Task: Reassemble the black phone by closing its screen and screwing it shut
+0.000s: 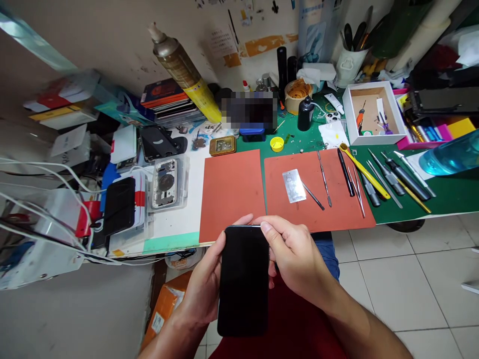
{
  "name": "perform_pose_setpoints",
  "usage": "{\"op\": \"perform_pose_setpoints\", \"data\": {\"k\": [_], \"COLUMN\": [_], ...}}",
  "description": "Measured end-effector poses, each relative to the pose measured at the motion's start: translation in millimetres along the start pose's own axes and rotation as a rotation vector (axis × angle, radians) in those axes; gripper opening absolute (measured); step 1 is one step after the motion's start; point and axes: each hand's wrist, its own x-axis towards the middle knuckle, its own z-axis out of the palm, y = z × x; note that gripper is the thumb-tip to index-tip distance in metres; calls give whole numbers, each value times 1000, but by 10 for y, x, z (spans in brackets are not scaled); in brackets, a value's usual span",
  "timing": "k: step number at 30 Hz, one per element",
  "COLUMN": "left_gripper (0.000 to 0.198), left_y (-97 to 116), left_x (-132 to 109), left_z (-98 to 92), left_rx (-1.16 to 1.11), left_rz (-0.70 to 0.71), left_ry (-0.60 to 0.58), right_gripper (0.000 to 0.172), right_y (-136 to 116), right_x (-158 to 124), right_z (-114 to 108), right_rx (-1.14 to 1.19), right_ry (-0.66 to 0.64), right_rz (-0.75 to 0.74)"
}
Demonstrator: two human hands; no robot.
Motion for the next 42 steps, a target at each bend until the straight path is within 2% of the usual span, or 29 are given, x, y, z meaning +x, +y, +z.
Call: {"op": "perform_pose_setpoints", "data": {"k": [8,14,20,28,34,36,38,40,42], "left_gripper": [80,84,72,76,75,74,74,74,74], "left_y": [27,7,14,34,58,73,103,146,195], "left_x": [-2,-13,-19,8,24,45,75,105,126], "left_z": [11,3,-1,-7,-6,-7,-14,-25,-37], "left_rx": [-39,-29,-10,-33,-16,-30,-38,-34,-30], "left_rz": [-3,32,37,-19,-7,44,124,207,269], "left_ry": [-15,43,30,14,29,17,24,64,102], "right_gripper": [48,37,32,37,54,58,54,43,46], "right_y": [50,31,48,21,83,138,207,272,312], "right_x": [9,46,43,27,60,49,10,-45,-91], "right_z": [7,91,70,52,6,0,9,46,118], "right_rx": [108,89,205,273,353,354,309,213,112], "right_ry": [5,116,48,6,-46,18,202,372,369], "right_rz": [5,62,70,83,70,24,-53,-68,-2]}}
